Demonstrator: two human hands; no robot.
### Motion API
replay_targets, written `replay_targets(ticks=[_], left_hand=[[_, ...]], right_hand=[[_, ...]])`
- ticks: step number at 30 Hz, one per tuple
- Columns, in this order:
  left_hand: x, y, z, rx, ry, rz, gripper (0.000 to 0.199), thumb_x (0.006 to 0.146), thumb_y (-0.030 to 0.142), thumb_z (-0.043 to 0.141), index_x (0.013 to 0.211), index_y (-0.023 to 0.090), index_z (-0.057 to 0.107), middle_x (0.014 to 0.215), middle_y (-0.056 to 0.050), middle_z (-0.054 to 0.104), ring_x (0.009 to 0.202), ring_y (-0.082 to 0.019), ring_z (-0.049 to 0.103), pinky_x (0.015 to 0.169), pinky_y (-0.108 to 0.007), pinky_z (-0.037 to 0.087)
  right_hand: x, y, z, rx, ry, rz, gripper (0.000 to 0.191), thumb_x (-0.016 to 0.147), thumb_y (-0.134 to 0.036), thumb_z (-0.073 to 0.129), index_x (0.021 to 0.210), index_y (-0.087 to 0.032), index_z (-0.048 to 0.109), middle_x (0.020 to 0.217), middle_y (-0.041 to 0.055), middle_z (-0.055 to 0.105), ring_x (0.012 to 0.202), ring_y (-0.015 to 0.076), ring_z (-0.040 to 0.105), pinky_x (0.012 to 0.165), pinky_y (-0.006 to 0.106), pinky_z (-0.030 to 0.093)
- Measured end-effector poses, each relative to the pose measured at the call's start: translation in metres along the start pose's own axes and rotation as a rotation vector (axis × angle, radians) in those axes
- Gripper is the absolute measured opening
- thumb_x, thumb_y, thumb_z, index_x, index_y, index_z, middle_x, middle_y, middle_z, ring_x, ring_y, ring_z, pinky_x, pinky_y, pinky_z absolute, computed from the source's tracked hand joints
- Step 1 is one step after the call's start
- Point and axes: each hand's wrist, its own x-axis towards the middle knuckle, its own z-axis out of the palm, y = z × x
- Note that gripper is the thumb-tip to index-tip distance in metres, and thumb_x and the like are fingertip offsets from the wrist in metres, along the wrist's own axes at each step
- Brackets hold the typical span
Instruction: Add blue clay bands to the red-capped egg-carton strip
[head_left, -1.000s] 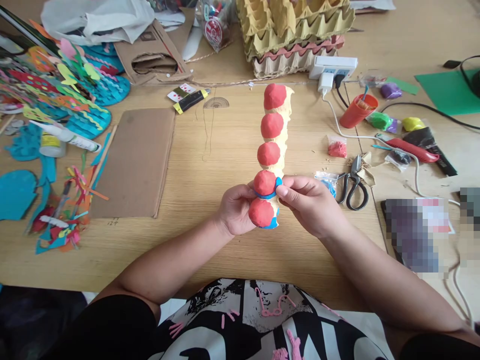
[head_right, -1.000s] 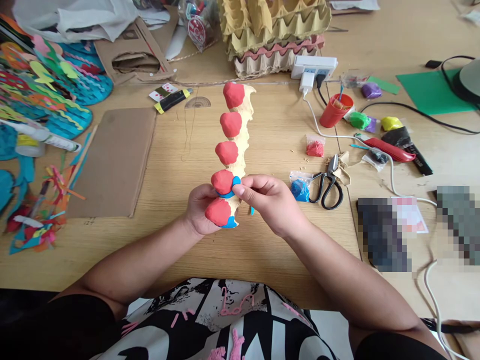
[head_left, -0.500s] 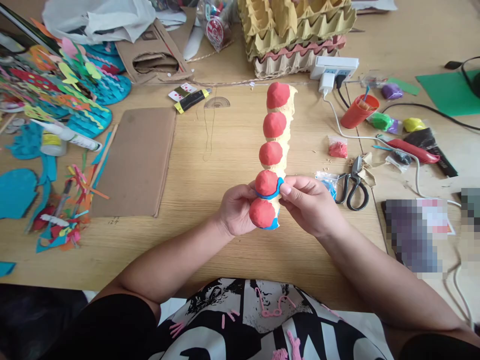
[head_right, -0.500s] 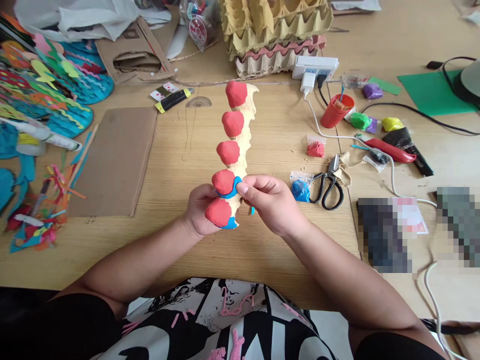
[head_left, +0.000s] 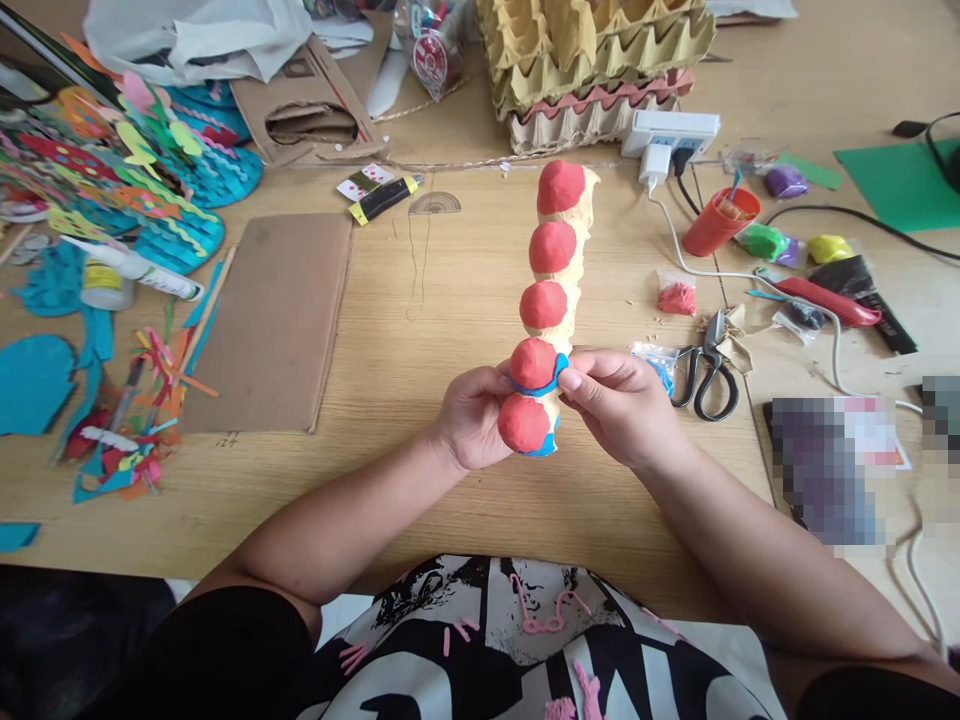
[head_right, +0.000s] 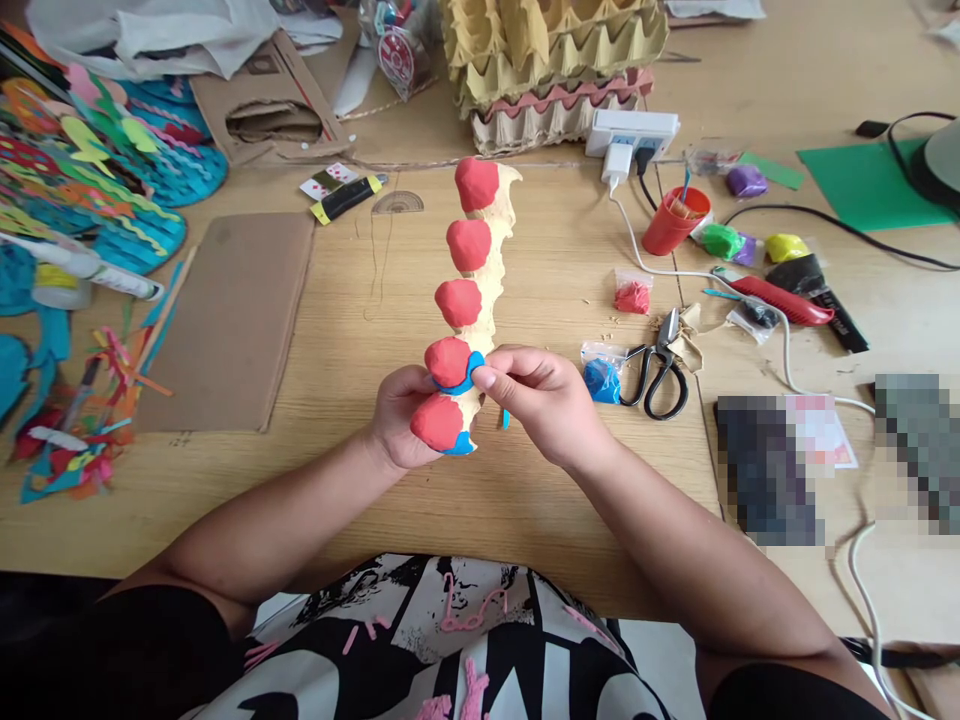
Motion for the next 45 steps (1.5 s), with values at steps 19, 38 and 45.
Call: replay_targets(ticks=[19,38,45], left_hand=[[0.001,-0.001,-0.001,0.045,-0.074,0.079,0.009,0.078,0.025,0.075,0.080,0.020,0.067,0.081,0.001,0.071,0.071,-0.013,0.065,0.066,-0.030,0.054],[0.001,-0.002,0.001,0.050,-0.092,0.071,0.005,0.081,0.022,0.069,0.082,0.020,0.065,0.082,0.001,0.070,0.074,-0.012,0.066,0.069,-0.029,0.054],[0.002,-0.001,-0.006,0.106,-0.096,0.063,0.005,0.086,0.023,0.064,0.088,0.019,0.065,0.083,-0.001,0.068,0.082,-0.016,0.069,0.072,-0.031,0.052]], right_hand=[[0.004,0.001,0.006,0.308,0.050,0.284,0.051,0.064,-0.054,0.099,0.062,-0.020,0.061,0.063,-0.0044,0.045,0.062,0.0104,0.033,0.061,0.028,0.029],[0.002,0.005,0.009,0.371,0.070,0.305,0.051,0.064,-0.053,0.098,0.063,-0.020,0.061,0.064,-0.0054,0.047,0.061,0.0096,0.035,0.059,0.027,0.032],[0.005,0.010,0.004,0.369,0.014,0.184,0.043,0.072,-0.052,0.095,0.067,-0.019,0.067,0.064,-0.0049,0.052,0.060,0.0085,0.041,0.057,0.024,0.037]])
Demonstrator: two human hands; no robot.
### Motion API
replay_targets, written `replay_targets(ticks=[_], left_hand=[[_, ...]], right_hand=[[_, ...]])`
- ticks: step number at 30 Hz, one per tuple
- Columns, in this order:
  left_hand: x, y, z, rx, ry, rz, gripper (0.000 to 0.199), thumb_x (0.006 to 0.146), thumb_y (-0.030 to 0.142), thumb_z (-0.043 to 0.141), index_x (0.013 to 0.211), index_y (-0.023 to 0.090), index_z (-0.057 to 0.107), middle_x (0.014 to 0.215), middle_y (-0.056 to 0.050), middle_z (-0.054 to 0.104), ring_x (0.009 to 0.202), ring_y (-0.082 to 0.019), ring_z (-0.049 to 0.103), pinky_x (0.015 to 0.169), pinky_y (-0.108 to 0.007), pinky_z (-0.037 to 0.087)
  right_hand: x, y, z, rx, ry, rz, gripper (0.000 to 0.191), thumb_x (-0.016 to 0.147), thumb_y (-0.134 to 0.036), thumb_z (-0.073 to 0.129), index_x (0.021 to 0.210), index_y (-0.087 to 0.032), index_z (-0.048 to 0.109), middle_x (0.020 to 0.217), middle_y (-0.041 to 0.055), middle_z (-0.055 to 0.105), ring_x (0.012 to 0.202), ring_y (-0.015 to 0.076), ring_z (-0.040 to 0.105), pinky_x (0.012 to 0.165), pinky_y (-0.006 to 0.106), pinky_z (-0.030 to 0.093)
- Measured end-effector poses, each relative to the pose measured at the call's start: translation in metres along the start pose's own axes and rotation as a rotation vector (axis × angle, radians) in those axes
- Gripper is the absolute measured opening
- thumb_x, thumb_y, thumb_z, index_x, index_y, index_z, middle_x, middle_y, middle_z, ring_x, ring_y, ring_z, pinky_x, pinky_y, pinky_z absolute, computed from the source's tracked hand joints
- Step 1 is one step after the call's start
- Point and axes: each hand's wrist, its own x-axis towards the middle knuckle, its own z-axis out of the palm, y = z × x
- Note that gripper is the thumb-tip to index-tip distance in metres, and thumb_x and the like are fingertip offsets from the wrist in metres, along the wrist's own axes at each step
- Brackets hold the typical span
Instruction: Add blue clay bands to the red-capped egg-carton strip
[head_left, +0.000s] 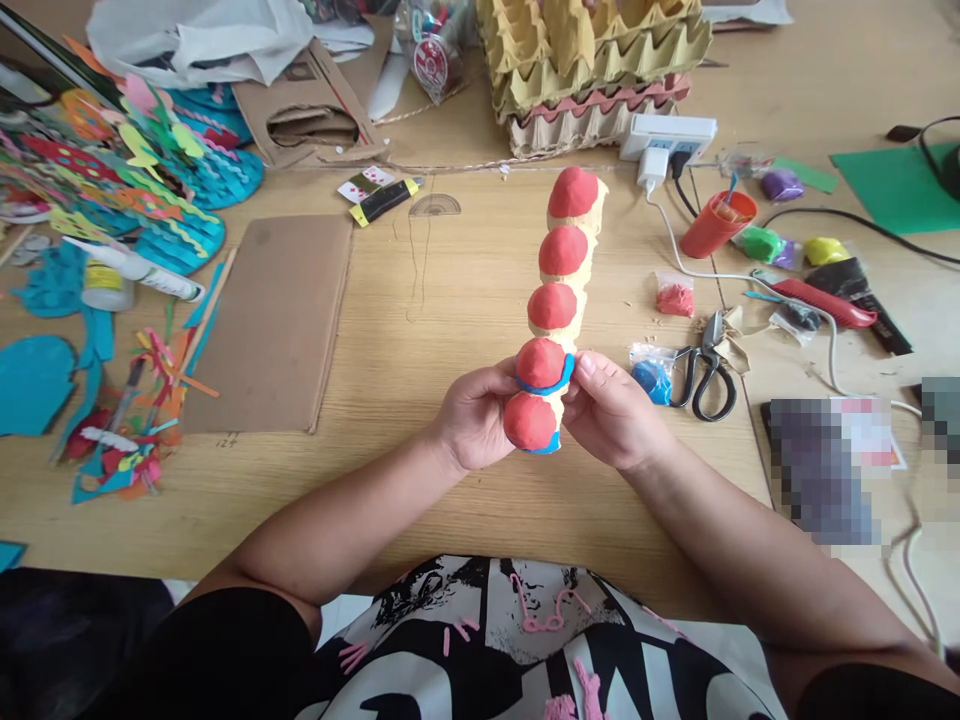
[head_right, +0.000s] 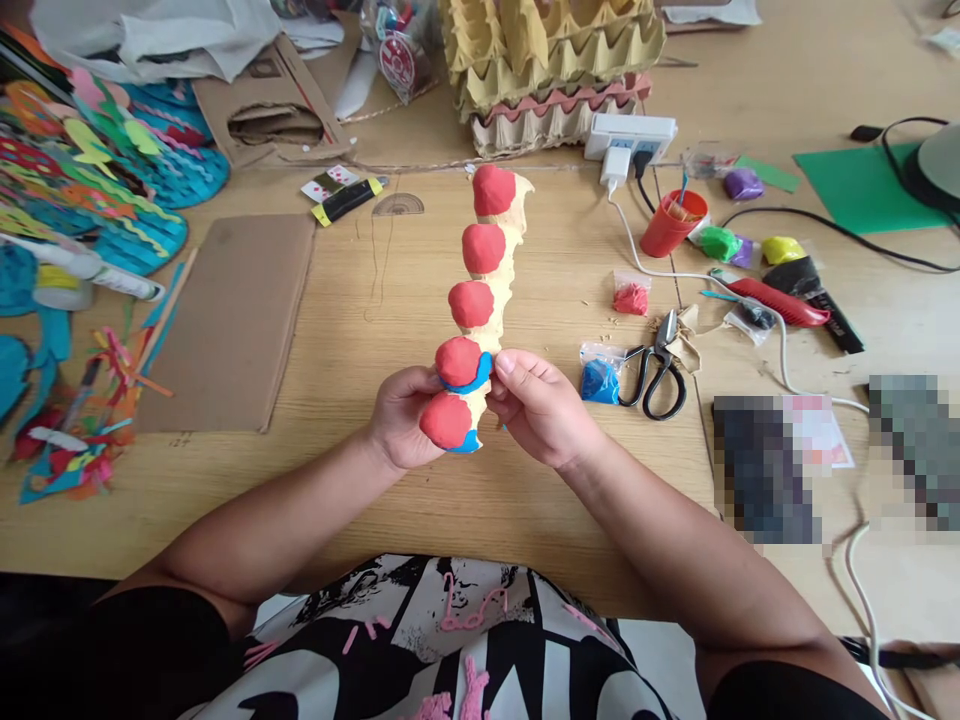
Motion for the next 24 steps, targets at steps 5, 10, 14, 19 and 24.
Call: replay_targets(ticks=[5,10,14,19,24], left_hand=[[0.0017,0.0004,0.0012,-0.034,0.003,0.026,0.009,0.080,0.025,0.072,0.084,0.020,0.066,0.075,0.001,0.065,0.069,-0.012,0.061,0.065,-0.028,0.052],[0.0011,0.0000,0.0005,-0.023,0.010,0.016,0.010,0.079,0.026,0.072,0.084,0.020,0.067,0.077,0.000,0.066,0.068,-0.012,0.059,0.063,-0.028,0.050],[0.0005,0.0006,-0.0006,-0.027,0.021,0.007,0.009,0.082,0.025,0.071,0.085,0.019,0.065,0.077,0.001,0.065,0.070,-0.012,0.059,0.067,-0.031,0.049],[0.0009,0.0004,0.0008,0.003,0.018,-0.006,0.011,0.083,0.026,0.070,0.084,0.020,0.062,0.075,0.000,0.063,0.071,-0.013,0.058,0.070,-0.033,0.049],[0.0016,-0.0017,0.0045,-0.028,0.033,-0.013,0.019,0.077,0.026,0.076,0.076,0.019,0.058,0.072,0.000,0.062,0.066,-0.012,0.055,0.065,-0.032,0.049]], right_hand=[[0.0029,-0.0034,-0.0086,-0.134,-0.120,-0.075,0.023,0.077,-0.040,0.092,0.082,-0.023,0.079,0.075,-0.0022,0.066,0.066,0.0093,0.050,0.065,0.026,0.043],[0.0031,-0.0024,-0.0098,-0.160,-0.122,-0.104,0.021,0.078,-0.040,0.090,0.080,-0.023,0.079,0.073,-0.0026,0.066,0.065,0.0096,0.050,0.065,0.028,0.044],[0.0034,-0.0037,-0.0093,-0.187,-0.095,-0.114,0.021,0.076,-0.041,0.091,0.081,-0.023,0.081,0.069,-0.0032,0.067,0.062,0.0092,0.050,0.062,0.027,0.042],[0.0042,-0.0061,-0.0116,-0.255,-0.029,-0.142,0.022,0.074,-0.040,0.093,0.079,-0.022,0.080,0.069,-0.0029,0.069,0.060,0.0088,0.050,0.059,0.026,0.039],[0.0026,-0.0079,-0.0103,-0.264,-0.008,-0.167,0.022,0.072,-0.035,0.094,0.071,-0.021,0.077,0.068,-0.0035,0.069,0.060,0.0079,0.051,0.059,0.025,0.041]])
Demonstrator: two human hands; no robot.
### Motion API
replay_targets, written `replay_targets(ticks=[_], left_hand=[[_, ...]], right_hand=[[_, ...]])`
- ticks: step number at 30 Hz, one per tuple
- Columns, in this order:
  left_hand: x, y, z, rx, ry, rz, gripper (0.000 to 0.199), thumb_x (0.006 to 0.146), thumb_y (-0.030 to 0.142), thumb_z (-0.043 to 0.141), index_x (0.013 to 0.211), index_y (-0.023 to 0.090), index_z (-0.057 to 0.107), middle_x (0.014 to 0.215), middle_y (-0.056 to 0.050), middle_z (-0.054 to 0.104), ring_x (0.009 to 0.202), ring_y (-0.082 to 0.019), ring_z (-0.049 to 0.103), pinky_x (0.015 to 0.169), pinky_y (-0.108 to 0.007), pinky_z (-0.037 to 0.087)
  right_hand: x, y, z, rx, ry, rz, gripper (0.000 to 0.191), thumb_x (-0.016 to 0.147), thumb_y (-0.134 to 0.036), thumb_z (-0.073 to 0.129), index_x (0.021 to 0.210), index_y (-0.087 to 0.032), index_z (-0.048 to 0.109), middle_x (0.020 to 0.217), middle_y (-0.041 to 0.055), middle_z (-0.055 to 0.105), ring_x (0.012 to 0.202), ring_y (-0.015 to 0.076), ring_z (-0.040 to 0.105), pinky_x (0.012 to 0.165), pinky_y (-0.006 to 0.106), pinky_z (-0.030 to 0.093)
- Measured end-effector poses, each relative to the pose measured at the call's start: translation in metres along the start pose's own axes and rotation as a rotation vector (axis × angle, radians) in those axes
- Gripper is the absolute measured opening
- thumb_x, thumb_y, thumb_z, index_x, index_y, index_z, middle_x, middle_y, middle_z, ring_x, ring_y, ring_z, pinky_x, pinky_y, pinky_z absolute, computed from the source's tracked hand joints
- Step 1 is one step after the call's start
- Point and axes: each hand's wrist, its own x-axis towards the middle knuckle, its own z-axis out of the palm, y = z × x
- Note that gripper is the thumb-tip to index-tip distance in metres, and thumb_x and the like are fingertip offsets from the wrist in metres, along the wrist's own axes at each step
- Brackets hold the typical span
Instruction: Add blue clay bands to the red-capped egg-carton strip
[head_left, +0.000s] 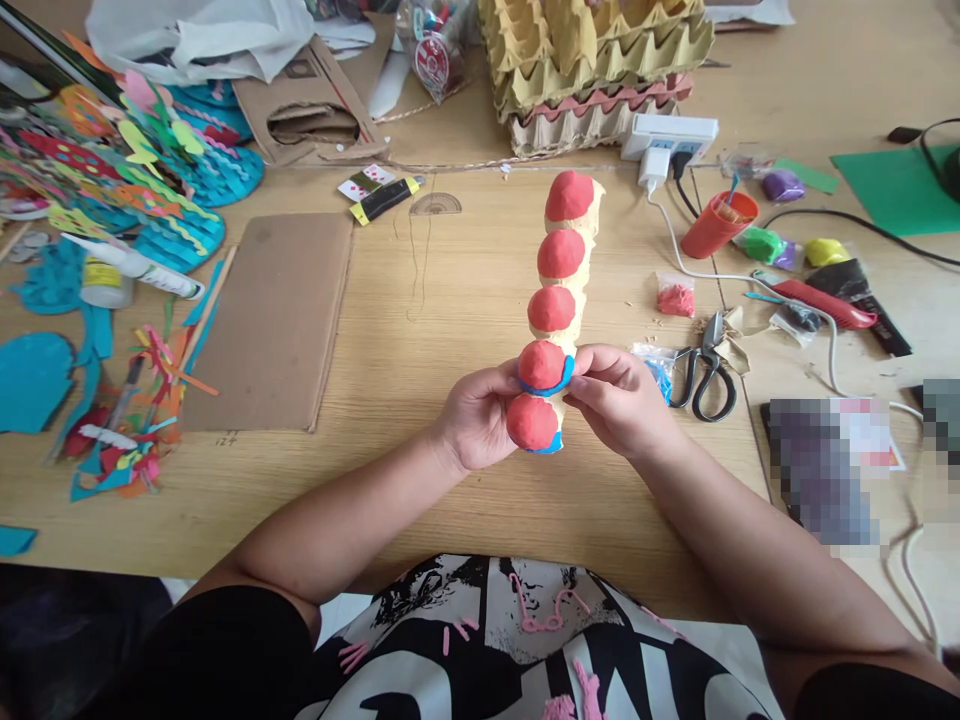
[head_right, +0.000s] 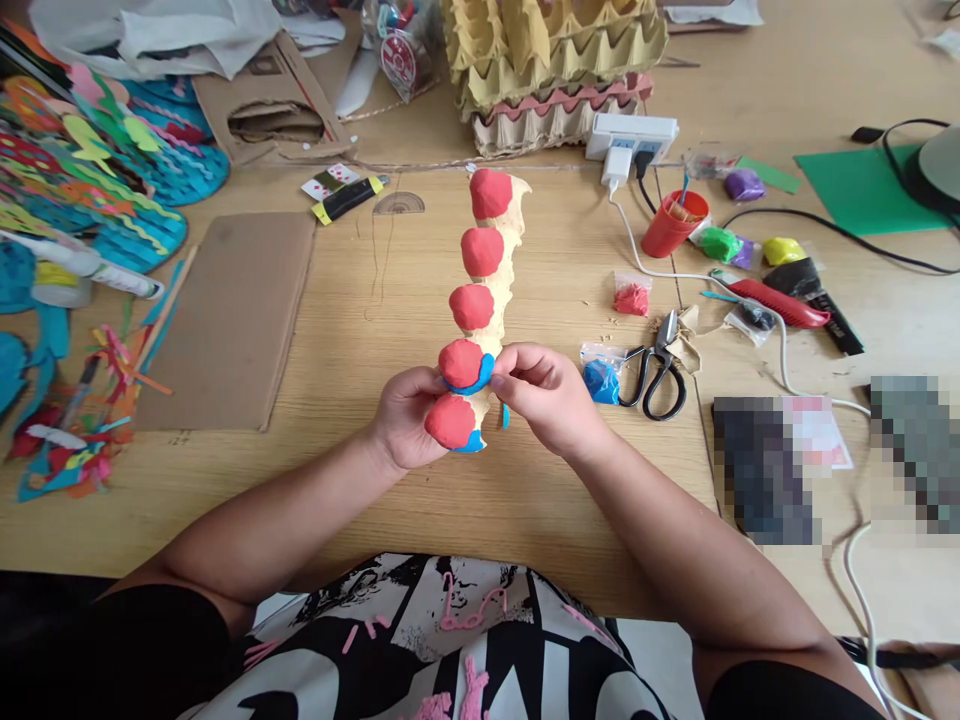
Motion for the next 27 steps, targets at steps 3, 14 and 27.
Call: replay_targets(ticks=[3,14,27], left_hand=[[0.000,0.000,0.000,0.022,0.028,-0.003,0.024,0.078,0.028,0.076,0.076,0.020,0.053,0.071,0.001,0.059,0.066,-0.012,0.056,0.065,-0.031,0.049],[-0.005,0.006,0.014,-0.035,0.129,-0.052,0.016,0.073,0.021,0.072,0.075,0.017,0.056,0.067,0.001,0.052,0.054,-0.008,0.048,0.053,-0.025,0.049],[-0.003,0.002,0.014,0.031,0.181,-0.032,0.015,0.089,0.016,0.055,0.074,0.018,0.054,0.068,0.002,0.058,0.059,-0.009,0.055,0.063,-0.029,0.048]], right_hand=[[-0.001,-0.002,0.001,-0.002,0.007,0.031,0.023,0.071,-0.036,0.095,0.072,-0.021,0.078,0.068,-0.0037,0.069,0.061,0.0079,0.053,0.059,0.024,0.041],[0.001,-0.002,-0.001,0.030,-0.085,0.006,0.023,0.073,-0.039,0.096,0.078,-0.022,0.081,0.069,-0.0034,0.071,0.059,0.0078,0.052,0.060,0.026,0.045],[-0.003,-0.005,0.011,-0.061,0.101,0.044,0.026,0.069,-0.035,0.091,0.066,-0.021,0.068,0.061,-0.0045,0.057,0.058,0.0095,0.043,0.056,0.026,0.032]])
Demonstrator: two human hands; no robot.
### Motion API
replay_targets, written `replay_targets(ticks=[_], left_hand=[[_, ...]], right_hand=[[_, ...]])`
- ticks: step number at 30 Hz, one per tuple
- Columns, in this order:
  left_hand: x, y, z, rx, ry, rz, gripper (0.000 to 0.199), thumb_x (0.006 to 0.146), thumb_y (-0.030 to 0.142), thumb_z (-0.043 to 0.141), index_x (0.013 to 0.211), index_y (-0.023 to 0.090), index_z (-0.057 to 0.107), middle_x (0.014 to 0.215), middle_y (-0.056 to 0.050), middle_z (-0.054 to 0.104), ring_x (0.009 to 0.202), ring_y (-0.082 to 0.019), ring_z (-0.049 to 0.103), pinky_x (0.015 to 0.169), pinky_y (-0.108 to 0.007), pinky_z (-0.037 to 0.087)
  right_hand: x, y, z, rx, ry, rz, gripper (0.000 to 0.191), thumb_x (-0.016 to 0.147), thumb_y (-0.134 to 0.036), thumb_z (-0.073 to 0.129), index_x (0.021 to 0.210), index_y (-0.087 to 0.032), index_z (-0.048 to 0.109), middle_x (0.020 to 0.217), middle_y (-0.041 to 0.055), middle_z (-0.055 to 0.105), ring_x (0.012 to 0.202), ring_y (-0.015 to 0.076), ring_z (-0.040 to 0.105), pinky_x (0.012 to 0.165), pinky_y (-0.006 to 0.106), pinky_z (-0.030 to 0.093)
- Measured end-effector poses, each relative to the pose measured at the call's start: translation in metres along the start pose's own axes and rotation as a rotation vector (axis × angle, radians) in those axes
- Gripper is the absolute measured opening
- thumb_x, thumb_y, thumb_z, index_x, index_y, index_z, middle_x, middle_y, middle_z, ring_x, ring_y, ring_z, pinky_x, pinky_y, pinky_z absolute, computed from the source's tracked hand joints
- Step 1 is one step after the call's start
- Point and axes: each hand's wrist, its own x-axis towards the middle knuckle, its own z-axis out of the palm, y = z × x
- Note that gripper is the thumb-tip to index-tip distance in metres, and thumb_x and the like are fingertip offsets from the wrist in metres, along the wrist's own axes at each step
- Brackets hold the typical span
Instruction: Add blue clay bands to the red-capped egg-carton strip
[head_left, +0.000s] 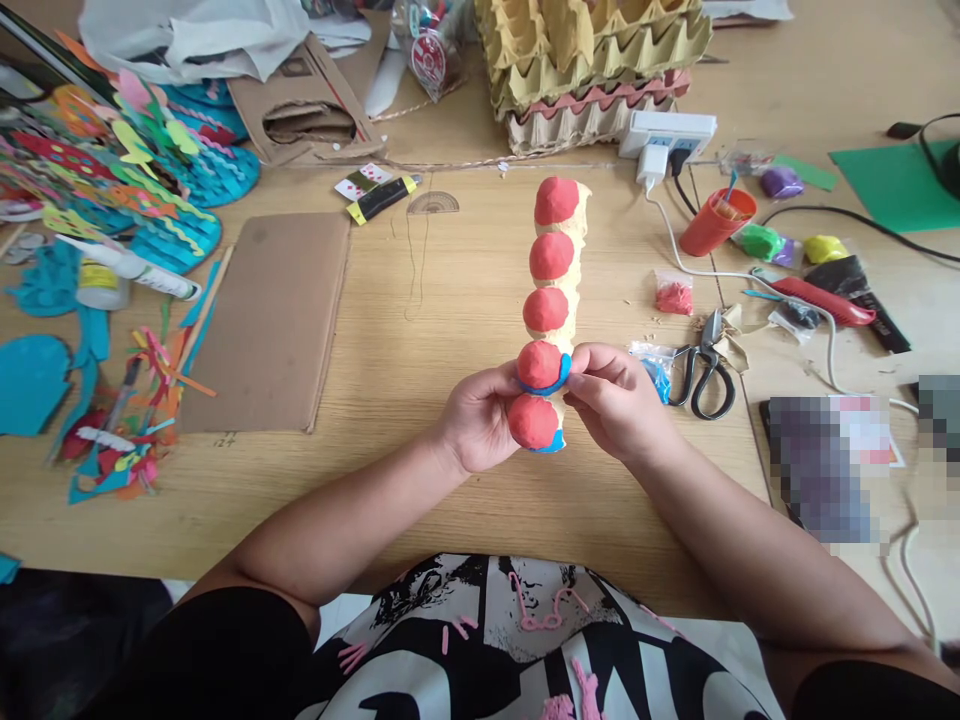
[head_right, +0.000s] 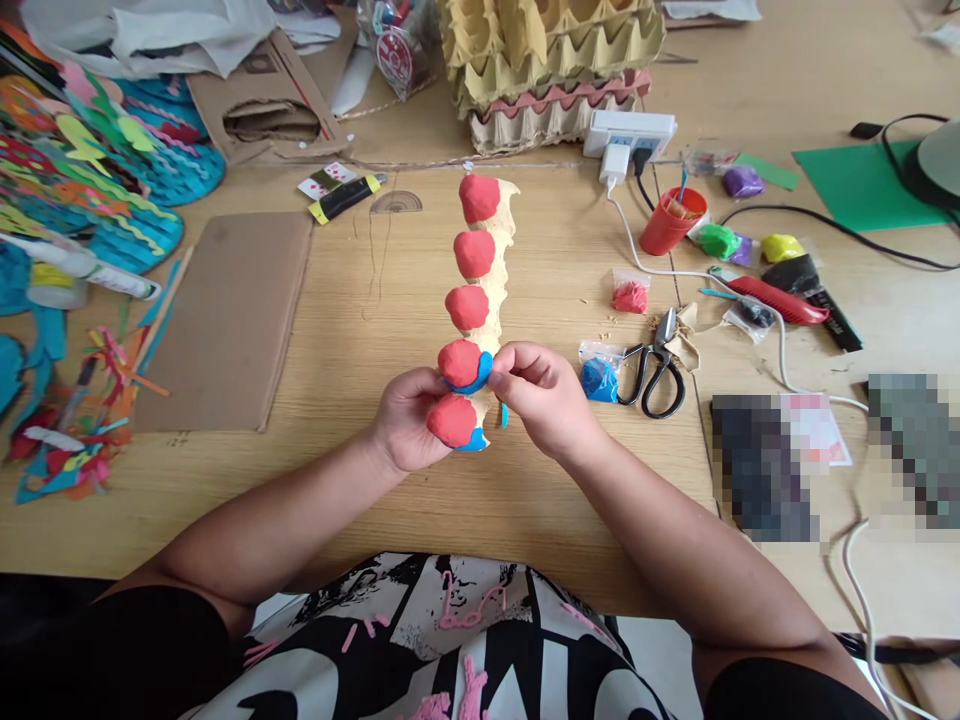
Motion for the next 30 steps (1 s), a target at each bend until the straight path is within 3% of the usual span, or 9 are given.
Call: replay_targets(ticks=[5,8,12,19,23,30], left_hand=[[-0.001,0.000,-0.001,0.060,0.044,0.013,0.017,0.093,0.017,0.051,0.076,0.019,0.053,0.067,0.003,0.056,0.057,-0.010,0.055,0.062,-0.029,0.046],[0.001,0.000,-0.005,0.001,-0.012,0.040,0.007,0.084,0.018,0.061,0.078,0.019,0.057,0.066,0.002,0.056,0.059,-0.010,0.055,0.060,-0.028,0.046],[0.004,0.000,-0.010,-0.077,-0.095,0.043,0.014,0.072,0.021,0.074,0.077,0.019,0.061,0.068,0.000,0.057,0.061,-0.010,0.054,0.061,-0.027,0.050],[0.005,-0.002,-0.018,0.034,-0.081,0.059,0.008,0.083,0.024,0.071,0.087,0.021,0.065,0.078,0.000,0.062,0.071,-0.013,0.062,0.065,-0.030,0.053],[0.005,-0.002,-0.016,0.050,-0.101,0.083,0.006,0.087,0.025,0.070,0.087,0.020,0.066,0.079,-0.001,0.063,0.074,-0.014,0.065,0.067,-0.030,0.055],[0.008,-0.002,-0.017,0.120,-0.085,0.127,0.017,0.086,0.030,0.074,0.100,0.021,0.075,0.103,-0.003,0.077,0.101,-0.023,0.073,0.077,-0.032,0.058]], right_hand=[[0.001,-0.001,-0.001,0.024,-0.023,0.048,0.023,0.071,-0.032,0.088,0.068,-0.021,0.068,0.058,-0.0059,0.051,0.056,0.0084,0.038,0.055,0.026,0.030],[0.003,0.001,-0.005,0.106,-0.131,0.092,0.021,0.072,-0.037,0.089,0.075,-0.021,0.074,0.063,-0.0037,0.057,0.060,0.0099,0.044,0.058,0.026,0.036],[0.005,0.007,-0.009,0.158,-0.189,0.079,0.028,0.073,-0.043,0.091,0.085,-0.022,0.078,0.068,-0.0028,0.061,0.065,0.0112,0.050,0.061,0.027,0.042],[0.007,0.014,-0.008,0.148,-0.146,0.005,0.030,0.074,-0.043,0.095,0.074,-0.022,0.073,0.067,-0.0044,0.062,0.062,0.0098,0.049,0.060,0.025,0.041],[0.009,0.018,-0.013,0.155,-0.156,0.030,0.032,0.072,-0.048,0.095,0.080,-0.023,0.075,0.070,-0.0041,0.065,0.063,0.0106,0.053,0.062,0.026,0.047],[0.012,0.023,-0.018,0.078,-0.153,-0.050,0.029,0.073,-0.046,0.095,0.089,-0.026,0.081,0.080,-0.0018,0.076,0.075,0.0145,0.067,0.078,0.032,0.058]])
